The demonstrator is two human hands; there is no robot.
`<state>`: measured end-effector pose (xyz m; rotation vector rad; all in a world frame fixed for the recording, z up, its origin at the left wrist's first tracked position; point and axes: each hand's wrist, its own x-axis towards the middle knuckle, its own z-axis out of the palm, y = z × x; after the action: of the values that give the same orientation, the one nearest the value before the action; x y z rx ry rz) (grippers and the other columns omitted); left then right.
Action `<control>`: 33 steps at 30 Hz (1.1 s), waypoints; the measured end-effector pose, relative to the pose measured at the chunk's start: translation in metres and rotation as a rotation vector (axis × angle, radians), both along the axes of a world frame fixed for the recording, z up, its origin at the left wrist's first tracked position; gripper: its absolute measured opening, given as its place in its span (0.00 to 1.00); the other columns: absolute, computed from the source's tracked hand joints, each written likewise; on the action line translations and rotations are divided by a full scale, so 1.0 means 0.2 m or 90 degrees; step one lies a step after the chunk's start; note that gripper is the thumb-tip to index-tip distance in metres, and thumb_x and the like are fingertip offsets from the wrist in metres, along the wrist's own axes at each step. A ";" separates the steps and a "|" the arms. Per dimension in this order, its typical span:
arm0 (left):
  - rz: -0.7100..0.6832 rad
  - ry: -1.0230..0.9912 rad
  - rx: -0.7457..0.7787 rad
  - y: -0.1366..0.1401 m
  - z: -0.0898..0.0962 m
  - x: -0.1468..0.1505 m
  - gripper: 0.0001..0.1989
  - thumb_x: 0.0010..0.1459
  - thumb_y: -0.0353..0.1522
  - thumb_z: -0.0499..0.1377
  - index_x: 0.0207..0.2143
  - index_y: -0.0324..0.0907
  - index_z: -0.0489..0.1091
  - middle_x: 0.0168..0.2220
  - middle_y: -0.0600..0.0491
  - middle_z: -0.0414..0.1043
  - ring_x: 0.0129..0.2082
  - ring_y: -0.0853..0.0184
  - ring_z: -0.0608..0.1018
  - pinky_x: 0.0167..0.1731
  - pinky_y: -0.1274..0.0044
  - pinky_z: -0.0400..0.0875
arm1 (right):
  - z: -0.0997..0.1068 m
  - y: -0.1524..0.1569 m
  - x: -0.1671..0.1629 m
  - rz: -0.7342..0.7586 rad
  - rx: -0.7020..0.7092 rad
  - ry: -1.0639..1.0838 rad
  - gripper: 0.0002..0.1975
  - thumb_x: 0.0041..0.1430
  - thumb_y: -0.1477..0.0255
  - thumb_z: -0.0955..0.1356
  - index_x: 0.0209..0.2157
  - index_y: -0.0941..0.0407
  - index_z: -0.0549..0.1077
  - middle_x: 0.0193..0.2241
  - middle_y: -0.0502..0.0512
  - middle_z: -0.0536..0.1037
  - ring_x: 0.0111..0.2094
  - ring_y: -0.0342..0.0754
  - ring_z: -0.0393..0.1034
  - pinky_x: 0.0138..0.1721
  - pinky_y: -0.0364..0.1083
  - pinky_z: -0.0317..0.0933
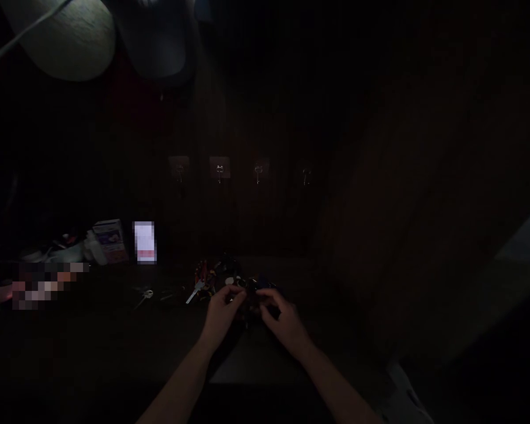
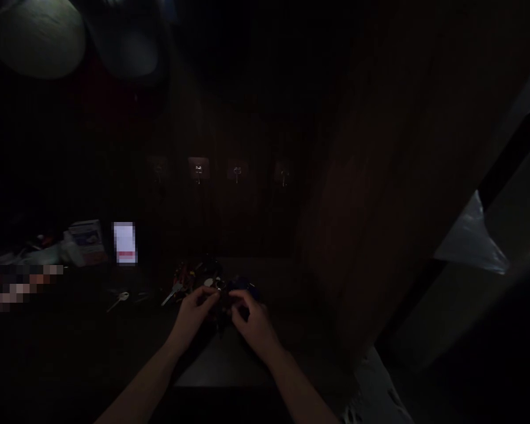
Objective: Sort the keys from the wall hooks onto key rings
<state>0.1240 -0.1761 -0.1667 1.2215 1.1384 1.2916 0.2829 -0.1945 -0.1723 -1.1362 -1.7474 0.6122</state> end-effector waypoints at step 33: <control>-0.157 -0.146 -0.018 0.02 -0.03 -0.01 0.23 0.47 0.36 0.63 0.46 0.42 0.68 0.45 0.47 0.74 0.42 0.64 0.76 0.45 0.73 0.66 | 0.00 0.07 0.00 0.025 -0.045 0.071 0.06 0.52 0.68 0.65 0.32 0.54 0.71 0.30 0.50 0.76 0.33 0.46 0.70 0.37 0.44 0.63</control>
<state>0.1217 -0.1716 -0.1734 1.1221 0.8125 1.1889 0.2822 -0.1811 -0.1721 -1.0967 -1.6669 0.7521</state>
